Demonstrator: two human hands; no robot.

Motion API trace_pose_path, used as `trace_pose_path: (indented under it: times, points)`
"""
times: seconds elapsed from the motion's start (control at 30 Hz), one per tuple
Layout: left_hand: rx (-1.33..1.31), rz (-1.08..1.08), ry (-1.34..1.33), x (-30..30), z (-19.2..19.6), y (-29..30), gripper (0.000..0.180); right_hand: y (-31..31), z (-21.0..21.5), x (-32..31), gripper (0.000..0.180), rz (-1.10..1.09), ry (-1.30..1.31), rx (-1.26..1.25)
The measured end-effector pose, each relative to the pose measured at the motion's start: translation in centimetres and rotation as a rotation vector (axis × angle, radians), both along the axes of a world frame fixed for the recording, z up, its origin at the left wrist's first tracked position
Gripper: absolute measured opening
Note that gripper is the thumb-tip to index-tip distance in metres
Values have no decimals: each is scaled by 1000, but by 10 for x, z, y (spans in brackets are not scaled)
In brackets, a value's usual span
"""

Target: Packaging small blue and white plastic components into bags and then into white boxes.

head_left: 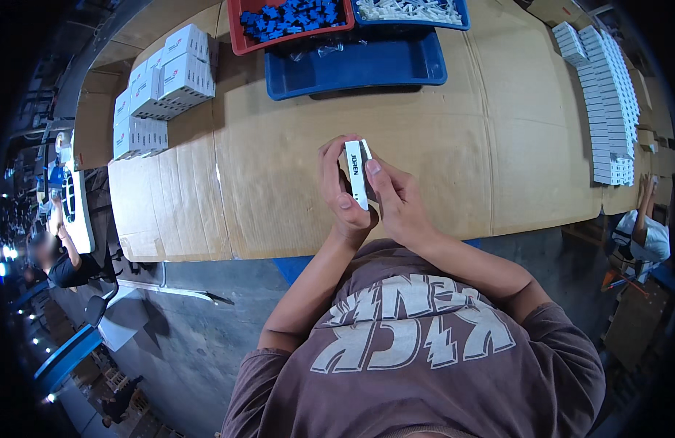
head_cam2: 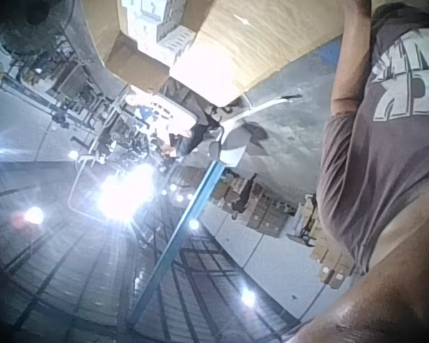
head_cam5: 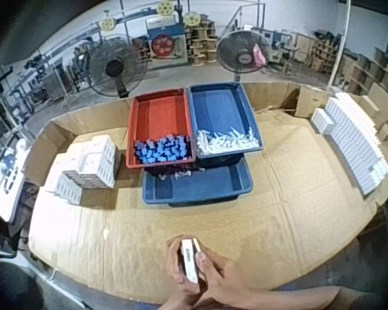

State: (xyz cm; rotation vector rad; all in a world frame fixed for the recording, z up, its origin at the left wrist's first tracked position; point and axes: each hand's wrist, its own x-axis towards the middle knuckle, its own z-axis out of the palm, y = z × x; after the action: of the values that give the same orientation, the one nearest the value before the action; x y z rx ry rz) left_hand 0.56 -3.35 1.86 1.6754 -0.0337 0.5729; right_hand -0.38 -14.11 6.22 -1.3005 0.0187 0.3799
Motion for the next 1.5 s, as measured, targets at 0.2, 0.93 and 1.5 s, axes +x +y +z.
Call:
trace_pose_path:
  times: [0.2,0.93,1.5]
  points:
    - [-76,-74,-86,3,-16,-1,103,-11,13,22,56,93,-6,-153]
    - [-1030,-443,845,-14,30,-10,73,-61,-37,56,79,289,-1136,-463]
    - [-224,-143,264,-6,-37,30,50,-74,-62,86,35,-101,-529,-392]
